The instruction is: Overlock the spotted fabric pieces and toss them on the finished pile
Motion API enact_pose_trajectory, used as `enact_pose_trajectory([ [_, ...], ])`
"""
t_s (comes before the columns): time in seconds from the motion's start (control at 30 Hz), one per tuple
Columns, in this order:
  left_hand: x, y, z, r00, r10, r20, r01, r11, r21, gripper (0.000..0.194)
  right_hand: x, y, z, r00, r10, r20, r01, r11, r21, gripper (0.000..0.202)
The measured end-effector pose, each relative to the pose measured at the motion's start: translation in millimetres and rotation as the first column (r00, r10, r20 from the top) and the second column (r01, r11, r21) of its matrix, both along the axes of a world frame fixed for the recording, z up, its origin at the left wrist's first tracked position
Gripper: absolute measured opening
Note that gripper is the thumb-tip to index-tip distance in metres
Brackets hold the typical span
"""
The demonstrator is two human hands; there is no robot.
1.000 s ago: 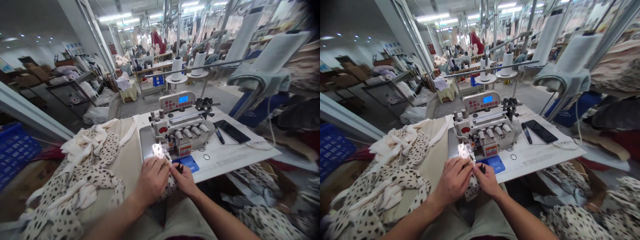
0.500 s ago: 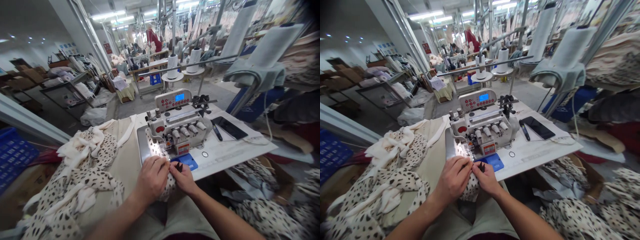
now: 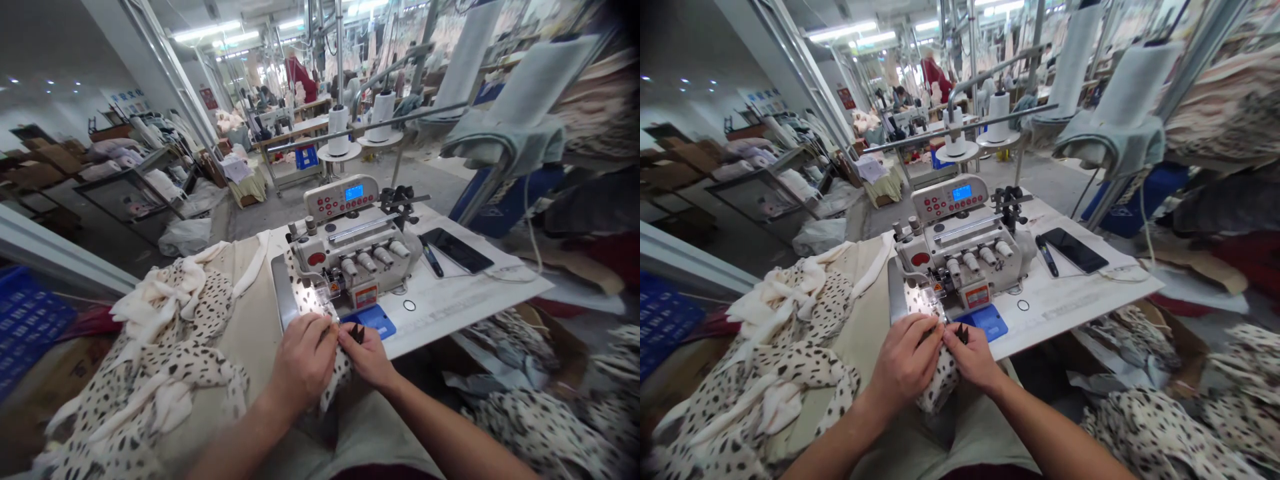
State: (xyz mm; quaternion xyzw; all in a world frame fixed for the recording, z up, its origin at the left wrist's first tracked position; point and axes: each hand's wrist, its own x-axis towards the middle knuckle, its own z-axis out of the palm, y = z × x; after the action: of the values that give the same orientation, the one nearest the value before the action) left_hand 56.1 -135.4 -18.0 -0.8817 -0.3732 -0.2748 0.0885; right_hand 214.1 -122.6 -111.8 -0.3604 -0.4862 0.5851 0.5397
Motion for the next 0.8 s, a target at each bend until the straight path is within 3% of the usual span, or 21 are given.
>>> enact_pose_trajectory([
  [0.8, -0.1, 0.2, 1.7, 1.000, -0.004, -0.003, 0.004, 1.000, 0.006, 0.028, -0.5, -1.6, 5.7, 1.000, -0.005, 0.007, 0.006, 1.000, -0.020, 0.038],
])
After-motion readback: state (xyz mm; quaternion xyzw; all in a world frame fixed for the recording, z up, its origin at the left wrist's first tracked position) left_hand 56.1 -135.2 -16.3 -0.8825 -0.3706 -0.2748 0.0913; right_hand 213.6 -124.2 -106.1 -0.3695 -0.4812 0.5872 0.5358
